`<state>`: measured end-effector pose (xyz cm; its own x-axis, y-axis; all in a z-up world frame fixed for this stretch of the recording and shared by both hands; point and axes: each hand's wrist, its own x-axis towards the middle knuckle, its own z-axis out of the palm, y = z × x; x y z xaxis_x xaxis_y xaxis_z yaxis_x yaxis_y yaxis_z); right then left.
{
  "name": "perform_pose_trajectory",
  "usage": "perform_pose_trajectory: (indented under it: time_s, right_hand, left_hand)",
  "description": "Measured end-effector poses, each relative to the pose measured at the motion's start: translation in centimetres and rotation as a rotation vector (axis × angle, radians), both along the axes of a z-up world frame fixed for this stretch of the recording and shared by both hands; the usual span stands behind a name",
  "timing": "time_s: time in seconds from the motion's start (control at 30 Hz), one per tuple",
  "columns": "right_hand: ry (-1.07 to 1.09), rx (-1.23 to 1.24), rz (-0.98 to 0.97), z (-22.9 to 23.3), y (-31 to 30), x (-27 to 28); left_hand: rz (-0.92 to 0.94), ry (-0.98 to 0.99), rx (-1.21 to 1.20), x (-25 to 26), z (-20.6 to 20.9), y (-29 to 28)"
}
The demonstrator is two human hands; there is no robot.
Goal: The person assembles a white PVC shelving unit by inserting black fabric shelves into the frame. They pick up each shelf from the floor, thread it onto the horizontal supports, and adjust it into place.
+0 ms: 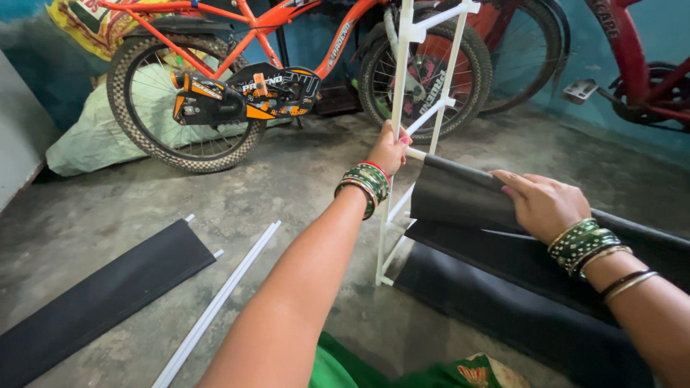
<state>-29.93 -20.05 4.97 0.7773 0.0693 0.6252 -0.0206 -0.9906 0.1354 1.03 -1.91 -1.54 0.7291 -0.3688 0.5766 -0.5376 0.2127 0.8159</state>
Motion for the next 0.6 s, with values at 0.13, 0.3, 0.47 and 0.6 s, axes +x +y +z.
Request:
perform_pose_trajectory:
  time_s: [0.13,0.3,0.47,0.6]
  right_hand:
    - [0.013,-0.057,-0.043,1.0,-0.7,0.2]
    - [-0.013,-0.048,-0.001,2.6,-0.2,0.1]
    - [0.058,-0.035,-0.096,2.6,0.6,-0.3]
    - [-0.013,0.012,-0.029,2.0,0.9,0.0]
  left_hand:
    - [0.061,0.003,0.003,0.0,-0.3,-0.9]
    - [0.238,-0.234,-0.015,0.2,-0.5,-1.1]
    - [0.242,-0.229,-0.046,0.5,-1.2,-1.6]
    - [0.279,-0.225,-0.019,0.5,-1.2,-1.4]
